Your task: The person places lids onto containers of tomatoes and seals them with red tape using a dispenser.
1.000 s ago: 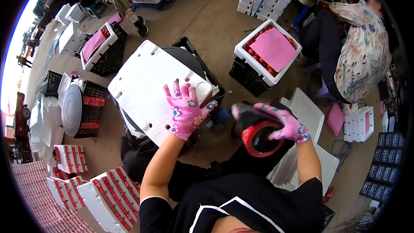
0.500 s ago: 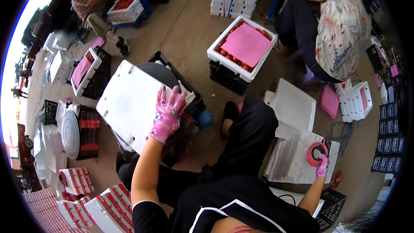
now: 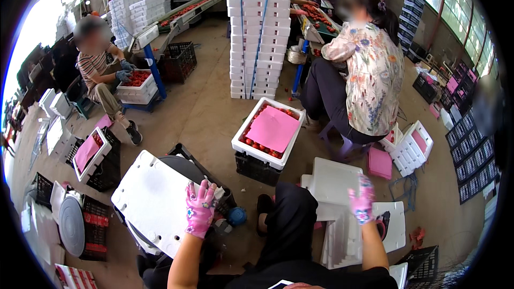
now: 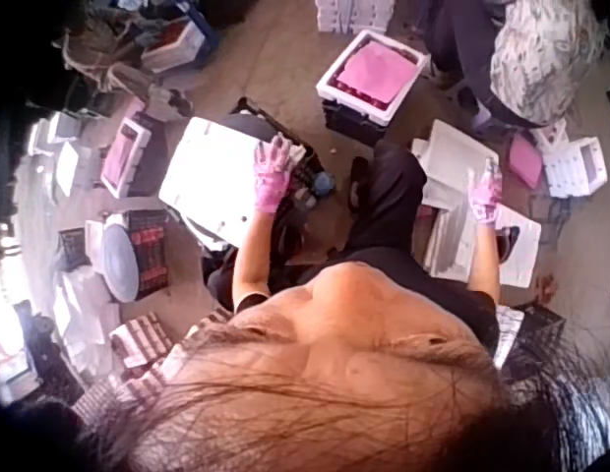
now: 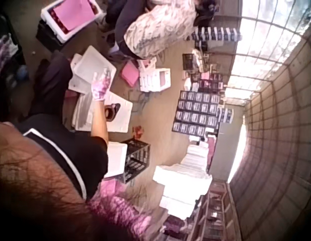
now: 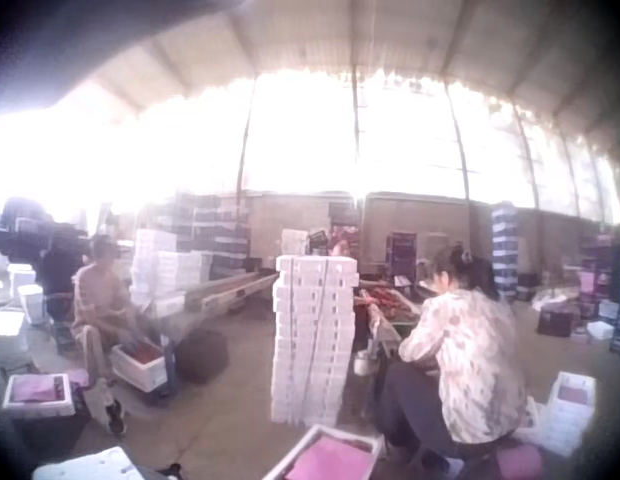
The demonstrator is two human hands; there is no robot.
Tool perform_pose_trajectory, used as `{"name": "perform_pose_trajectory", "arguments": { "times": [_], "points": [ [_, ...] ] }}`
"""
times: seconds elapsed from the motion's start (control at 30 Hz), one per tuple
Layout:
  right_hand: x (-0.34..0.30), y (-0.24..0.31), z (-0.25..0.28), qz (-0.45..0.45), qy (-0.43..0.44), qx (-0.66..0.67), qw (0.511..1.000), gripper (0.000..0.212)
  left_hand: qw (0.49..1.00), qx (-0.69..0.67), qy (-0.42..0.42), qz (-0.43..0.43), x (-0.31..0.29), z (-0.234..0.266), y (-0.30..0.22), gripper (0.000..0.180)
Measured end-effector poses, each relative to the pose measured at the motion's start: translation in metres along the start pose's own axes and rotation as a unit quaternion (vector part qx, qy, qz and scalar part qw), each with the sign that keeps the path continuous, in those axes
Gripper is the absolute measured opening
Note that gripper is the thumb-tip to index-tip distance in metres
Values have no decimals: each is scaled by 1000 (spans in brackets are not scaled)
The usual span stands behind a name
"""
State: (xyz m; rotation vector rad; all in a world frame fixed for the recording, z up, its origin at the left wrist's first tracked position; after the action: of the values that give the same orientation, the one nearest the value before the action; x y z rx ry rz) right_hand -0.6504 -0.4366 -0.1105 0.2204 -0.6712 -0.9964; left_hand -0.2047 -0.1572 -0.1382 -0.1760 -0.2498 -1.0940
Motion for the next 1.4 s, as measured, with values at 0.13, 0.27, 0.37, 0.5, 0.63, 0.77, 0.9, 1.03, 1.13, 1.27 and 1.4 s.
{"name": "perform_pose_trajectory", "arguments": {
  "times": [0.13,0.27,0.37,0.5,0.63,0.77,0.9,1.03,1.13,1.27,1.4],
  "points": [
    [27,286,-146,225,252,277,900,58,966,31,-56,249,-79,57,109,68],
    [-27,384,-287,143,532,238,800,65,843,-166,-91,503,-218,31,170,76],
    [-35,402,-358,356,489,339,720,69,671,-517,-156,507,-234,-23,158,81],
    [-19,467,-390,52,677,405,613,69,584,-629,-209,468,-214,-14,196,85],
    [5,536,-458,155,669,396,610,65,522,-660,-230,490,-197,-59,303,72],
    [16,589,-504,91,661,464,582,63,516,-653,-242,498,-150,-40,365,67],
    [43,605,-534,214,634,384,636,75,523,-688,-240,442,-139,-68,397,28],
    [36,581,-449,202,606,224,736,85,605,-570,-226,507,-154,-22,375,31],
    [29,497,-358,142,545,187,805,78,685,-430,-181,559,-192,-20,357,34],
    [-7,427,-283,18,374,378,847,78,674,-548,-49,493,-213,3,355,41],
    [-58,377,-320,-51,431,349,831,87,520,-722,29,456,-178,-63,357,56]
  ]
}}
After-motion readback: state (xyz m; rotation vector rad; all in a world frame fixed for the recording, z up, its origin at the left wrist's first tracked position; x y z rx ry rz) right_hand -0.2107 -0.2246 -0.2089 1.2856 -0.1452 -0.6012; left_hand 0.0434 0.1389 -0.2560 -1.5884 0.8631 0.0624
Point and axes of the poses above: each hand's wrist, its own x-axis towards the middle knuckle, its own z-axis out of the back of the hand, y = z × x, the point moved 7 cm from there along x, towards the middle knuckle, and after that the axes turned 11 degrees about x, right-handed, at the moved point
